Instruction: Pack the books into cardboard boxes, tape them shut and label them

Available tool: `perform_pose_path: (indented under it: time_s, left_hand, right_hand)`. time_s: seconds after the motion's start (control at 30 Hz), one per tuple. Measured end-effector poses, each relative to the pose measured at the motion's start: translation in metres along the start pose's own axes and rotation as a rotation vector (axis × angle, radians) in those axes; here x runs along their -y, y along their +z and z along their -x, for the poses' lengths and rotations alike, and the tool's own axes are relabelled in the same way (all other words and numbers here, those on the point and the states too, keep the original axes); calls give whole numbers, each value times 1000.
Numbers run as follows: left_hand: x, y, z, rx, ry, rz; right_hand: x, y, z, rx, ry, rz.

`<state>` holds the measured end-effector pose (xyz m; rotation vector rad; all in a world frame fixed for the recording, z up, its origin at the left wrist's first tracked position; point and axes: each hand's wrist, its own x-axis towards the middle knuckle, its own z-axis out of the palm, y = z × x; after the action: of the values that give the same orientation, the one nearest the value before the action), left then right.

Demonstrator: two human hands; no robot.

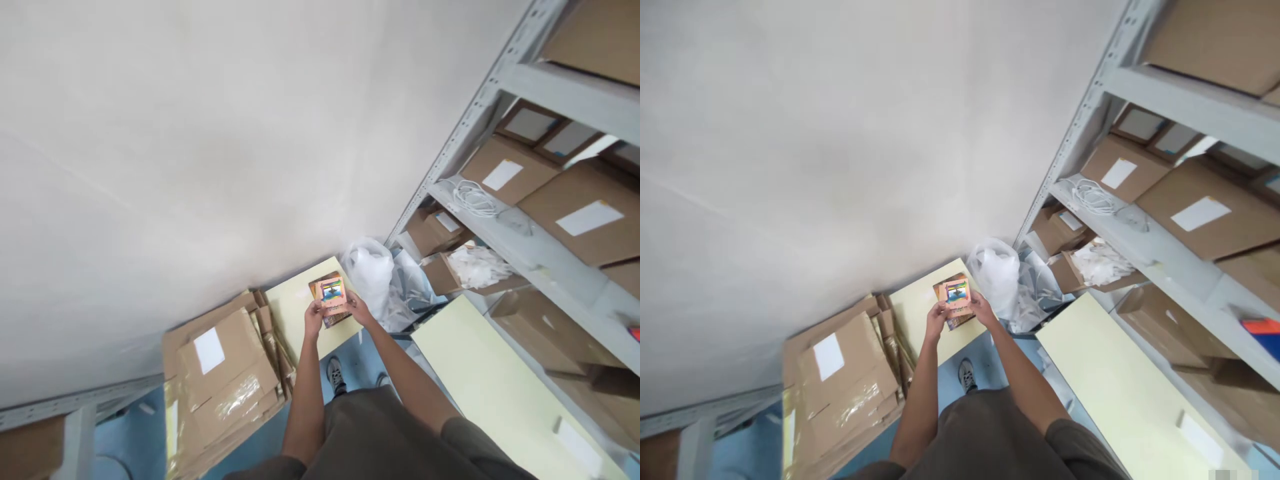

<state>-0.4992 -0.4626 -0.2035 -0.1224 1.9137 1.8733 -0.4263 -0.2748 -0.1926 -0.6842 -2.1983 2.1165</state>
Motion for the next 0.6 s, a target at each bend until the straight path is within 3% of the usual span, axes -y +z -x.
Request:
perform_pose_path:
  time_s: [0.17,0.3,0.43,0.6]
  left_hand:
    - [-29,52,15,191,11,-65]
    - [-47,113,37,328,8,-117]
    - [-53,194,71,503,45,-212]
    - [-45,316,122,719,43,-246]
  right_hand:
    - [7,-58,22,-180,71,-287]
    - [6,-116,66,-280,54,-442]
    - [0,-185,125,-416,8,-557]
    - [-8,-285,214,-600,-67,-623]
